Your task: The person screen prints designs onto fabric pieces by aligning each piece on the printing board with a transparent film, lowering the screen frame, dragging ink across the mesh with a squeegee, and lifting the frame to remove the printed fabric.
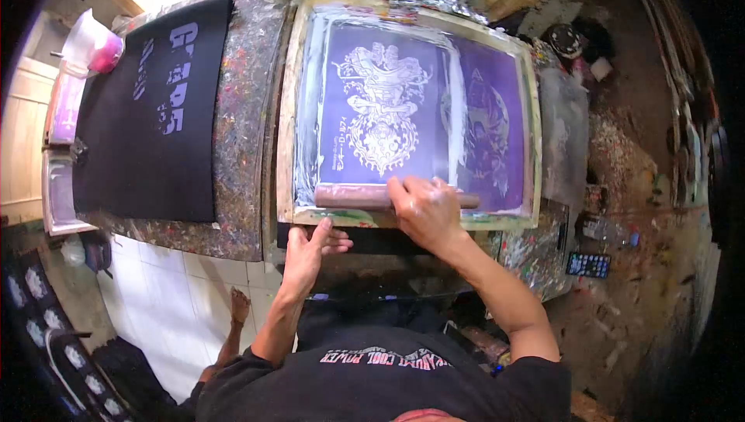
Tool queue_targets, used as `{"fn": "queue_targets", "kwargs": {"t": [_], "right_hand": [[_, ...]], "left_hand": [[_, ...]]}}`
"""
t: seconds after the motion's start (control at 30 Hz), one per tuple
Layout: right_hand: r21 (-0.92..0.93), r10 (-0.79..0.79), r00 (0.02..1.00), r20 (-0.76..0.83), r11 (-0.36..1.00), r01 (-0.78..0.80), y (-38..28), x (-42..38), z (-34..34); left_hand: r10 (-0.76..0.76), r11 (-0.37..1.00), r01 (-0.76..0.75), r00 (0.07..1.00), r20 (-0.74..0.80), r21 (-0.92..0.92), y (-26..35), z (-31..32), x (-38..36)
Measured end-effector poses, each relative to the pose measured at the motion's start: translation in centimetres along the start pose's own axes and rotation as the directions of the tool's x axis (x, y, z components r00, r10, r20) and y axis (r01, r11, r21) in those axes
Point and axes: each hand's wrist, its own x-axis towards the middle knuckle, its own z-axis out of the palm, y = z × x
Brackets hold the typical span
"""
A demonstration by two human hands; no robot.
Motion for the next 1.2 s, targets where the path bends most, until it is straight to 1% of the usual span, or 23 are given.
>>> {"fn": "queue_targets", "kwargs": {"t": [0.03,0.2,0.27,0.3,0.4,0.43,0.47,0.5,0.53,0.57,0.6,0.63,0.67,0.7,0.73,0.8,0.87,0.93,1.0,1.07,1.13,1.17,1.2], "right_hand": [[-0.028,0.005,0.999,0.05,1.0,-0.004,-0.5,-1.0,0.1],[-0.012,0.01,0.994,-0.104,1.0,-0.012,-2.0,-1.4,-4.2],[-0.019,0.197,0.897,-0.395,0.975,-0.223,-3.0,-0.9,-6.7],[-0.063,0.2,0.88,-0.431,0.966,-0.25,-3.1,-0.1,-8.5],[-0.147,0.123,0.789,-0.602,0.954,-0.261,-0.3,5.8,-14.8],[-0.196,0.06,0.764,-0.643,0.951,-0.24,0.8,8.4,-17.6],[-0.25,-0.009,0.733,-0.68,0.943,-0.221,2.0,10.9,-19.7],[-0.257,-0.035,0.7,-0.713,0.942,-0.214,3.3,13.1,-20.7],[-0.273,-0.076,0.659,-0.748,0.941,-0.202,4.5,15.1,-22.2],[-0.308,-0.032,0.763,-0.645,0.925,-0.221,4.6,16.1,-24.0],[-0.347,0.012,0.85,-0.527,0.91,-0.228,4.8,17.1,-25.7],[-0.265,0.119,0.851,-0.511,0.92,-0.288,4.9,18.0,-26.6],[-0.182,0.226,0.842,-0.49,0.918,-0.352,5.5,18.9,-27.3],[-0.147,0.255,0.863,-0.436,0.926,-0.348,5.7,19.4,-28.2],[-0.109,0.291,0.883,-0.369,0.93,-0.352,5.9,19.3,-28.7],[-0.111,0.243,0.863,-0.443,0.94,-0.322,6.3,19.5,-29.4],[-0.074,0.315,0.879,-0.359,0.929,-0.363,6.6,20.5,-29.9],[-0.091,0.311,0.885,-0.347,0.928,-0.361,7.4,21.6,-30.2],[-0.136,0.278,0.868,-0.411,0.923,-0.361,8.9,22.5,-30.5],[-0.072,0.249,0.847,-0.469,0.945,-0.318,8.6,22.3,-30.9],[-0.073,0.301,0.864,-0.404,0.931,-0.358,8.2,22.7,-31.3],[-0.059,0.289,0.866,-0.408,0.938,-0.341,8.2,22.8,-31.1],[-0.055,0.28,0.856,-0.434,0.94,-0.336,8.2,22.6,-30.8]], "left_hand": [[0.024,1.0,-0.024,0.999,-0.03,0.005,-0.1,0.1,-0.1],[0.143,0.99,-0.143,0.99,0.005,0.003,2.2,1.2,-2.1],[0.323,0.946,-0.322,0.945,0.042,-0.028,4.7,1.9,-4.4],[0.41,0.906,-0.421,0.897,0.165,0.034,5.4,0.9,-3.7],[0.784,0.592,-0.802,0.55,0.287,-0.081,12.3,3.7,-2.5],[0.898,0.359,-0.928,0.372,0.235,0.1,13.7,4.1,1.4],[0.974,0.041,-0.979,0.084,0.21,0.201,16.0,5.4,5.4],[0.967,-0.102,-0.872,0.026,0.252,0.479,18.2,5.8,8.8],[0.947,-0.089,-0.754,0.139,0.29,0.651,20.1,6.5,12.2],[0.882,-0.24,-0.632,0.175,0.438,0.736,20.8,5.5,18.4],[0.845,-0.291,-0.648,0.172,0.507,0.704,20.9,4.7,23.8],[0.81,-0.38,-0.564,0.178,0.558,0.733,20.4,2.9,29.6],[0.769,-0.341,-0.51,0.332,0.547,0.79,21.2,2.6,30.7],[0.797,-0.426,-0.467,0.21,0.566,0.775,21.3,2.3,33.1],[0.805,-0.442,-0.466,0.17,0.568,0.767,21.9,3.0,33.2],[0.768,-0.557,-0.295,0.174,0.616,0.777,22.0,2.9,33.1],[0.724,-0.373,-0.439,0.414,0.552,0.818,24.6,5.0,30.1],[0.861,-0.01,-0.63,0.39,0.327,0.776,23.7,5.8,30.0],[0.981,0.071,-0.769,0.17,0.097,0.636,23.5,5.6,25.1],[0.996,0.072,-0.736,0.09,-0.008,0.674,24.6,0.5,20.2],[0.98,0.078,-0.626,-0.097,-0.176,0.776,24.5,-6.7,13.0],[0.928,0.223,-0.553,-0.132,-0.349,0.802,23.9,-10.1,8.3],[0.852,0.196,-0.546,-0.315,-0.417,0.814,22.9,-13.7,4.9]]}}
